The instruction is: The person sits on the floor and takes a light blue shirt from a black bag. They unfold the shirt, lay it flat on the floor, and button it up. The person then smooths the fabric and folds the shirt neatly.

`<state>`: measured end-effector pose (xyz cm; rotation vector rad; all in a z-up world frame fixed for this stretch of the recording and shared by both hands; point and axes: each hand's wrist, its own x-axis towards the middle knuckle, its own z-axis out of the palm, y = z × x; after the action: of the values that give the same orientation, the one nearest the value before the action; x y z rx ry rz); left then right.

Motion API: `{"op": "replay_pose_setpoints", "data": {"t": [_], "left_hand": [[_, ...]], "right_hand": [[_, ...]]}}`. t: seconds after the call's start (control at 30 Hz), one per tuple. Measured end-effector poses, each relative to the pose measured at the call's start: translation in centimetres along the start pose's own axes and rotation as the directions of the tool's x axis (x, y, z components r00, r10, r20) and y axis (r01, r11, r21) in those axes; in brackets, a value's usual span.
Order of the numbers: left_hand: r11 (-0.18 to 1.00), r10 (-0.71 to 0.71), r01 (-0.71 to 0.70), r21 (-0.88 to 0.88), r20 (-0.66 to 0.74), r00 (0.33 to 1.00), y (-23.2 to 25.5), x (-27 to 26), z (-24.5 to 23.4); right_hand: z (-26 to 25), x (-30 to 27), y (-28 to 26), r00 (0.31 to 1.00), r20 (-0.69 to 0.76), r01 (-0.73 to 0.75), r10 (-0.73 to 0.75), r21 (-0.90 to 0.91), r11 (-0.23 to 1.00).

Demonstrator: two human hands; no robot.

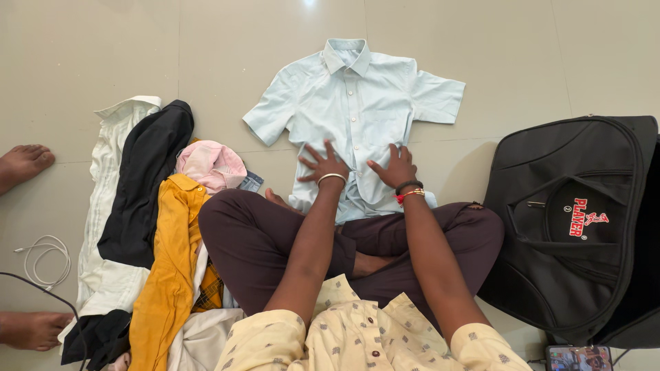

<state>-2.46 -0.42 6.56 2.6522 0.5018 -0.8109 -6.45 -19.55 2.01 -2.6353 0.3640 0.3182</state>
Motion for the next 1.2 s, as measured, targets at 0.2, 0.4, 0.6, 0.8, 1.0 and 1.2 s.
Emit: {"op": "replay_pose_setpoints", "data": {"t": [0.2,0.4,0.6,0.8,1.0,1.2], "left_hand": [[0.895,-0.369,0.389,-0.219,0.126,0.921,-1.7,4.7,2.9],[0.905,-0.085,0.170,0.390,-0.224,0.971,-2.5,7.7,6.6],[0.996,-0.020,0.022,0.083,-0.026,0.999,-0.7,4.0,4.0],[0.988,0.057,-0.060,0.141,0.025,0.998,-0.5,2.8,1.0],[0.971,0.132,-0.142,0.190,0.064,0.989,-0.6,5.8,-1.5],[0.973,0.103,-0.111,0.201,0.052,0.993,0.3,8.3,-5.0]], "right_hand": [[-1.3,-0.4,-1.5,0.950,0.146,-0.265,0.276,-0.089,0.960],[-0.4,1.2,2.3,0.960,-0.144,-0.213,0.242,0.191,0.958],[-0.4,5.8,6.4,0.915,-0.249,-0.203,0.316,0.392,0.897],[-0.9,7.9,7.1,0.966,0.082,-0.203,0.244,0.824,0.530],[-0.3,9.6,7.4,0.958,-0.031,-0.143,0.286,0.811,0.567],[-0.6,11.2,9.4,0.881,-0.110,-0.187,0.460,0.812,0.553]]}}
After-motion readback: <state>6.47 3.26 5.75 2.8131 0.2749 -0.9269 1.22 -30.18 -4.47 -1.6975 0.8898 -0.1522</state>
